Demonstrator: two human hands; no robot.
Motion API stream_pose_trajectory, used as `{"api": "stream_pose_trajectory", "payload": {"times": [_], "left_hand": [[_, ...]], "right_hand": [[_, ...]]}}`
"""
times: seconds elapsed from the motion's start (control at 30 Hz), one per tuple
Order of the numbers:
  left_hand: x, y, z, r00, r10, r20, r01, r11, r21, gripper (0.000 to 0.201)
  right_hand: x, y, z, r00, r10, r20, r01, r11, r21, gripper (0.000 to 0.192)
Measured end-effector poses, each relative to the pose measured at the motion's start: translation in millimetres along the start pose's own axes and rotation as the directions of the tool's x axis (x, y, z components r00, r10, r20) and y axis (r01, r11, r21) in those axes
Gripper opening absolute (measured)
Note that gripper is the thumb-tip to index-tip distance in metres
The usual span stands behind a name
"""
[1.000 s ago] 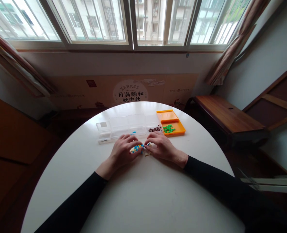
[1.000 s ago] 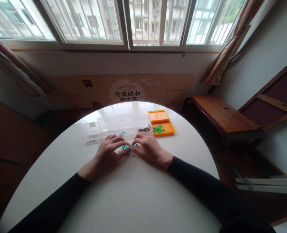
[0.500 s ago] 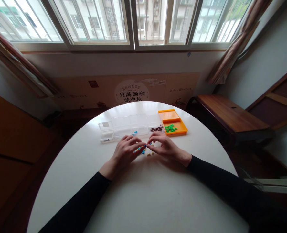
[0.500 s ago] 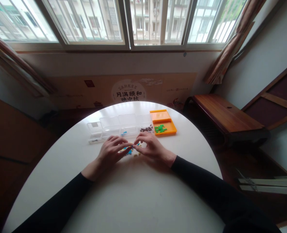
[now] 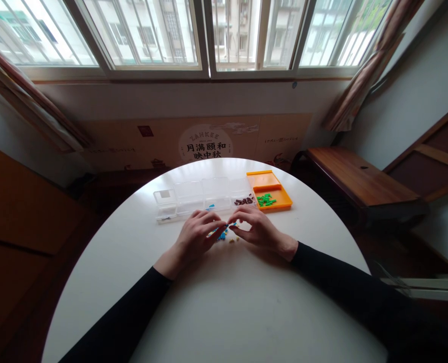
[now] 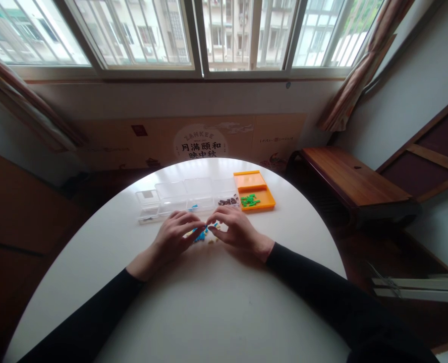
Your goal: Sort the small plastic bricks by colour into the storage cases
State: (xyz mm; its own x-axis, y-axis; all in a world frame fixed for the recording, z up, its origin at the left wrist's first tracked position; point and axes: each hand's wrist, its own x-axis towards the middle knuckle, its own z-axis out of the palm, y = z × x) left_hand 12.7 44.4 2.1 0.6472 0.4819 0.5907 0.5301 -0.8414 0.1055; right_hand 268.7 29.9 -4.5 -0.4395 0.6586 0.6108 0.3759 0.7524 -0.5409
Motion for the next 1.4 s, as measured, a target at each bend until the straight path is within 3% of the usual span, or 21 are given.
{"api": "stream_pose_trajectory", "payload": {"times": [0.37,0.53,1.13,1.4], "left_hand": [[-1.1,-1.0,1.9,0.998,0.055,0.003,-0.055,0.996,-0.074,0.011],[-2.2,-1.9,3.1,0.999,0.041,0.011,-0.04,0.997,-0.06,0.009],[0.7,3.0,-1.1,1.0,-0.001,0.016,0.002,0.998,-0.058,0.014],[1.0,2.5,-0.6,1.0,0.012,-0.016,-0.013,0.997,-0.079,0.011]], "right_hand": [[-1.2,3.9,1.1,0.999,-0.041,-0.006,0.041,0.999,-0.017,0.01],[-1.8,1.7,1.8,1.0,-0.028,0.0,0.028,0.999,-0.035,0.014],[-3.9,2.3,3.0,0.999,-0.032,0.016,0.034,0.986,-0.162,0.002],[-3.7,2.4,3.4,0.992,-0.121,0.029,0.124,0.951,-0.283,0.003]]}}
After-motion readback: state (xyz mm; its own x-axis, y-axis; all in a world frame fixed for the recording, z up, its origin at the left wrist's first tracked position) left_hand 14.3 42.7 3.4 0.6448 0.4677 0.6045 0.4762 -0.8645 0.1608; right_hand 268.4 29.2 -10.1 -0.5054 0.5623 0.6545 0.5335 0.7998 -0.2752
